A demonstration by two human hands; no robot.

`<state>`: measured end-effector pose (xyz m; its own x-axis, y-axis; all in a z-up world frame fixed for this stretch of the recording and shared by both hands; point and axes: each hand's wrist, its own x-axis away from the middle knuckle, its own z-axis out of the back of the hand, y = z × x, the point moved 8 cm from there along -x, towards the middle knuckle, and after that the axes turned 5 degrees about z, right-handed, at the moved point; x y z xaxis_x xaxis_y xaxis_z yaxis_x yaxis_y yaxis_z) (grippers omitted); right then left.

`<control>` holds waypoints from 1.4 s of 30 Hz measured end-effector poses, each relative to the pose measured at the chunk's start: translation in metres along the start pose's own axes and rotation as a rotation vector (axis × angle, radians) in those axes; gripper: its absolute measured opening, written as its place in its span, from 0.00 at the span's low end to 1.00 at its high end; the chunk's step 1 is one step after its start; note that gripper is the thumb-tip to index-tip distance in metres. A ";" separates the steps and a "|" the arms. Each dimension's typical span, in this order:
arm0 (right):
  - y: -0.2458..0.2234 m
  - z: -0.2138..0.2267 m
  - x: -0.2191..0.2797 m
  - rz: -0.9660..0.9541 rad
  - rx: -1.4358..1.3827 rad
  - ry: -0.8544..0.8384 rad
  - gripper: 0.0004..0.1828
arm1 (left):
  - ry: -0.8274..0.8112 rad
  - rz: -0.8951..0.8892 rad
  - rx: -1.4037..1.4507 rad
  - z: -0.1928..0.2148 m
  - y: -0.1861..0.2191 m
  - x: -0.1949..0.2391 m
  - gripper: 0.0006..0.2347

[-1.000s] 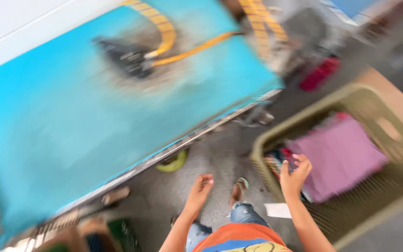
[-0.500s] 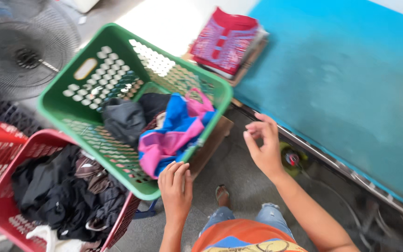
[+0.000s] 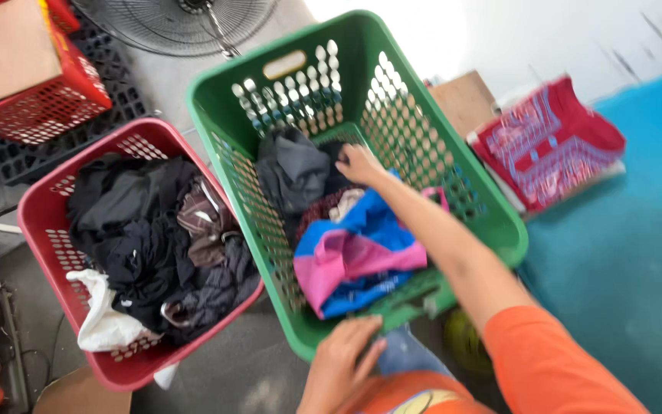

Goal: The person irons a pair of purple pants and a pair of black shorts using a steam iron on a padded table, then places them into a laundry basket.

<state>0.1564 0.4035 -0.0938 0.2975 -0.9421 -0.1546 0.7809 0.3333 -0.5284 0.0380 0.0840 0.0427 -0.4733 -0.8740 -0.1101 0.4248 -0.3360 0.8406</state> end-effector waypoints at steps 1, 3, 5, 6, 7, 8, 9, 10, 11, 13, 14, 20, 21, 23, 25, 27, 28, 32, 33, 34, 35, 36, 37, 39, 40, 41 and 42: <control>0.018 -0.016 -0.005 0.029 0.004 0.007 0.11 | 0.027 -0.007 -0.013 0.000 -0.007 0.000 0.12; 0.088 -0.063 0.001 -0.313 0.050 -0.155 0.40 | 0.193 0.090 0.260 0.008 -0.031 0.006 0.08; 0.128 -0.084 0.013 -0.392 0.021 -0.132 0.51 | 0.347 0.156 0.261 -0.016 -0.077 0.021 0.08; 0.151 -0.097 0.019 -0.483 -0.008 -0.110 0.64 | 0.491 0.220 0.269 -0.023 -0.105 0.032 0.10; 0.155 -0.105 0.008 -0.476 -0.013 -0.113 0.64 | 0.497 0.223 0.263 -0.026 -0.107 0.029 0.10; 0.155 -0.124 -0.002 -0.409 0.067 -0.294 0.54 | 0.522 0.234 0.247 -0.029 -0.110 0.028 0.09; 0.155 -0.145 0.001 -0.346 0.145 -0.481 0.45 | 0.540 0.254 0.236 -0.033 -0.110 0.033 0.08; 0.149 -0.146 -0.001 -0.347 0.139 -0.491 0.45 | 0.538 0.266 0.234 -0.018 -0.095 0.023 0.08; 0.140 -0.157 0.003 -0.239 0.265 -0.761 0.34 | 0.568 0.216 0.226 -0.002 -0.075 0.013 0.07; 0.123 -0.150 0.010 -0.129 0.395 -1.029 0.30 | 0.595 0.165 0.226 0.018 -0.047 0.003 0.06; 0.110 -0.130 0.000 -0.211 0.175 -0.880 0.21 | 0.499 0.218 0.240 0.016 -0.042 0.000 0.06; 0.118 -0.049 -0.012 -0.439 -0.048 -0.357 0.13 | 0.226 0.119 0.319 0.020 -0.018 -0.003 0.06; 0.128 -0.044 -0.008 -0.483 -0.067 -0.320 0.17 | 0.248 0.214 0.368 0.023 -0.023 -0.002 0.07; 0.144 -0.054 0.010 -0.583 -0.106 -0.376 0.24 | 0.278 0.184 0.382 0.029 -0.020 -0.004 0.06; 0.158 -0.077 0.027 -0.673 -0.147 -0.436 0.35 | 0.316 0.156 0.388 0.029 -0.023 -0.005 0.05; 0.178 -0.091 0.042 -0.789 -0.186 -0.279 0.52 | 0.492 0.071 0.301 0.030 -0.027 -0.001 0.04; 0.176 -0.100 0.044 -0.786 -0.188 -0.276 0.52 | 0.493 0.068 0.297 0.022 -0.039 0.004 0.04; 0.182 -0.127 0.053 -1.005 -0.103 -0.428 0.74 | 0.462 0.122 0.243 0.003 -0.062 0.008 0.07; 0.183 -0.128 0.056 -1.030 0.007 -0.491 0.72 | 0.505 0.157 0.219 0.006 -0.060 0.011 0.07; 0.174 -0.115 0.046 -1.035 0.003 -0.490 0.72 | 0.498 0.156 0.219 0.013 -0.051 0.009 0.07; 0.162 -0.100 0.026 -0.912 0.008 -0.510 0.62 | 0.524 0.125 0.236 0.022 -0.042 0.006 0.06; 0.148 -0.085 0.008 -0.789 0.015 -0.528 0.51 | 0.550 0.095 0.254 0.031 -0.032 0.004 0.05; 0.109 -0.038 -0.004 -0.797 0.017 -0.514 0.51 | 0.543 0.081 0.260 0.037 -0.028 0.003 0.05; 0.013 0.060 -0.014 -0.618 -0.060 -0.323 0.48 | 0.368 0.064 0.286 0.035 -0.017 -0.001 0.05; 0.004 0.095 -0.010 -0.629 -0.057 -0.312 0.48 | 0.357 0.054 0.291 0.035 -0.017 0.000 0.05; -0.008 0.138 -0.009 -0.589 -0.130 -0.147 0.51 | 0.320 0.005 0.272 0.034 -0.014 0.000 0.06; -0.018 0.182 -0.006 -0.546 -0.199 0.019 0.54 | 0.283 -0.044 0.254 0.032 -0.011 0.001 0.07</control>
<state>0.2404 0.4097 0.0690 -0.1311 -0.9766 0.1706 0.6994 -0.2130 -0.6823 0.0082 0.0983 0.0507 -0.2402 -0.9348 -0.2616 0.1874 -0.3091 0.9324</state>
